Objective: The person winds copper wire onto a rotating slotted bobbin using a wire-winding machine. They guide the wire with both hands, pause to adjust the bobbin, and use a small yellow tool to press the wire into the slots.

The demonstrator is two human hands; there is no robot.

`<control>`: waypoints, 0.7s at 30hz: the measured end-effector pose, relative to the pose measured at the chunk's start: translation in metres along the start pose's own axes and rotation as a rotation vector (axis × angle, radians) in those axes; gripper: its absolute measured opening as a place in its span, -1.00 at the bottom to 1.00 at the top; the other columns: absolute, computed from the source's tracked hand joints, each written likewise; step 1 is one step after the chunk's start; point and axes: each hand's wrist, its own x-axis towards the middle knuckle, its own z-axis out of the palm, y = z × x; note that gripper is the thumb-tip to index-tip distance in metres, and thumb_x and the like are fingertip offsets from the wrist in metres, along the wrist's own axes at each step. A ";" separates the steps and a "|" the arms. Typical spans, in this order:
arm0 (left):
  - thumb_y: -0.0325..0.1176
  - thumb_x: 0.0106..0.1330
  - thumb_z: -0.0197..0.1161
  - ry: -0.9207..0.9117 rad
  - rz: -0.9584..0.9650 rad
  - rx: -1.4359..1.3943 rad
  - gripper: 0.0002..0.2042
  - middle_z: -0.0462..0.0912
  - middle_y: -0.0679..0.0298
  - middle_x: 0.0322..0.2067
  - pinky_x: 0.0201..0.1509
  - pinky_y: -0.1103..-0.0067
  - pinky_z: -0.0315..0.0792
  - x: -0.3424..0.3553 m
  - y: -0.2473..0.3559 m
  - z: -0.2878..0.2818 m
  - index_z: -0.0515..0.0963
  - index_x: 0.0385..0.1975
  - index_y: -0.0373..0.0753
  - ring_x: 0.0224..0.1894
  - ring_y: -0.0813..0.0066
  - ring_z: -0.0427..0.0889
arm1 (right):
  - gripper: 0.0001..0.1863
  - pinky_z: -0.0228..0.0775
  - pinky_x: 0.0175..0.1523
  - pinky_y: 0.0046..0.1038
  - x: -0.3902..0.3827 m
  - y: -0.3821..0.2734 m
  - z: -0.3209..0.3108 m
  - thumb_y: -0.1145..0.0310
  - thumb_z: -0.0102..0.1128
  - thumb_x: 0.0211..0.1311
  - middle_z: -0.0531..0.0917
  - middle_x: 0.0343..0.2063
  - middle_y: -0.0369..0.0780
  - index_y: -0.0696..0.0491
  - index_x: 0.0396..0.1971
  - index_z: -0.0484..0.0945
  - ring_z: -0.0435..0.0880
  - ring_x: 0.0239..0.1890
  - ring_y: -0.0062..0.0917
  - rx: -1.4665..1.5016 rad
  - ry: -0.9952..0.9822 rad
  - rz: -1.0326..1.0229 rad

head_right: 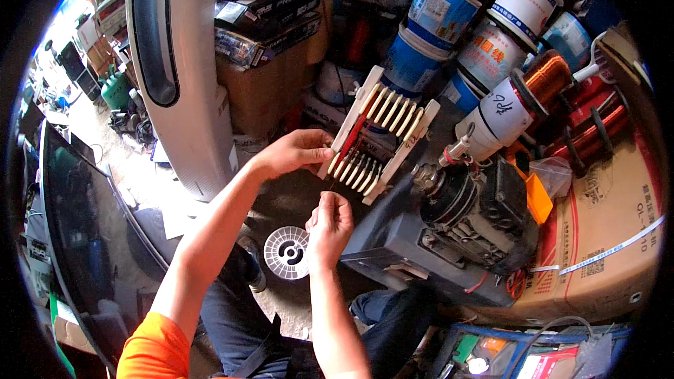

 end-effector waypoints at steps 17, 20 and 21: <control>-0.07 0.27 0.20 0.153 0.081 -0.063 -0.64 0.51 0.40 -0.41 -0.43 0.74 0.30 -0.061 0.002 0.038 0.47 -0.22 -0.29 -0.45 0.70 0.41 | -0.86 -0.01 -0.61 -0.63 0.003 0.003 -0.008 0.30 0.05 0.33 0.24 -0.74 -0.43 0.02 -0.39 0.41 0.14 -0.73 -0.76 0.029 -0.032 0.025; -0.02 0.30 0.15 0.135 0.155 -0.117 -0.63 0.46 0.44 -0.48 -0.53 0.77 0.20 -0.060 0.025 0.040 0.50 -0.32 -0.28 -0.55 0.76 0.31 | -0.87 -0.02 -0.61 -0.61 0.003 0.004 -0.010 0.30 0.05 0.33 0.24 -0.75 -0.43 0.04 -0.36 0.42 0.13 -0.73 -0.74 0.057 0.009 0.014; 0.01 0.31 0.11 0.135 0.138 -0.127 -0.61 0.45 0.44 -0.47 -0.53 0.78 0.17 -0.060 0.031 0.037 0.53 -0.27 -0.27 -0.55 0.78 0.27 | -0.87 -0.02 -0.60 -0.61 0.003 0.004 -0.009 0.31 0.04 0.33 0.24 -0.75 -0.42 0.04 -0.36 0.43 0.13 -0.73 -0.74 0.051 0.008 0.003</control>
